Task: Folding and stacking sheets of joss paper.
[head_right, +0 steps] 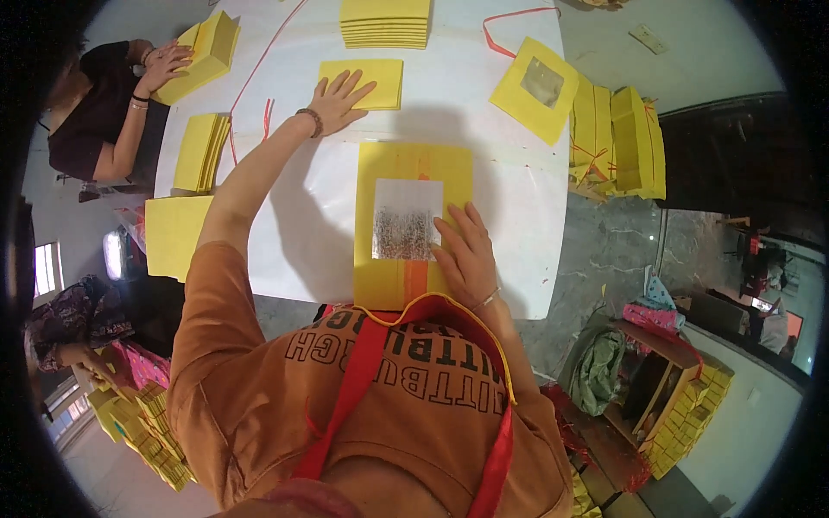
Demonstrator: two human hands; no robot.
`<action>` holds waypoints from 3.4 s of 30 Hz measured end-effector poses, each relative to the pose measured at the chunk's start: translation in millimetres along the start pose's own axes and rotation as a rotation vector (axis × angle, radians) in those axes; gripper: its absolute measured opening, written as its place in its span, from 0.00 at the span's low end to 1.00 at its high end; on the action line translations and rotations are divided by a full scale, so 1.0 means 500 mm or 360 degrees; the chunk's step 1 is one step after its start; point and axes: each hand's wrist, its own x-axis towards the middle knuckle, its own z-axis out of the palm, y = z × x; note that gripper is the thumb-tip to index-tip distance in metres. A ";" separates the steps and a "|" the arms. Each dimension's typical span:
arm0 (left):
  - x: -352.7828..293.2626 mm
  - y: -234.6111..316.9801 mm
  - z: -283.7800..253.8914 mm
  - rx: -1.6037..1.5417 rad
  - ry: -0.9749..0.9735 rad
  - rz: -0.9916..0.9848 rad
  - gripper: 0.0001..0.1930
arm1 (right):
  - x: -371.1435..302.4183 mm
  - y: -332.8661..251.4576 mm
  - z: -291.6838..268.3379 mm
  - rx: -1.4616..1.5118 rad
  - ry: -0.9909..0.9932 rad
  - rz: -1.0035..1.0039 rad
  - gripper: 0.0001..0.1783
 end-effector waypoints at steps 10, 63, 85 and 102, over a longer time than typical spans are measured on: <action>-0.070 0.022 -0.070 0.0004 0.0255 0.0008 0.28 | -0.013 -0.009 0.002 -0.0001 0.0026 -0.0012 0.21; -0.456 0.338 -0.149 -0.1819 -0.0032 0.0095 0.07 | -0.050 0.040 0.018 0.1264 0.0160 0.0308 0.26; -0.447 0.333 -0.163 -0.2006 -0.0214 -0.0010 0.07 | -0.047 0.043 0.016 0.1152 0.0125 0.0269 0.31; -0.434 0.318 -0.156 -0.2179 -0.0375 0.0008 0.07 | -0.047 0.049 0.017 0.1162 0.0095 0.0259 0.32</action>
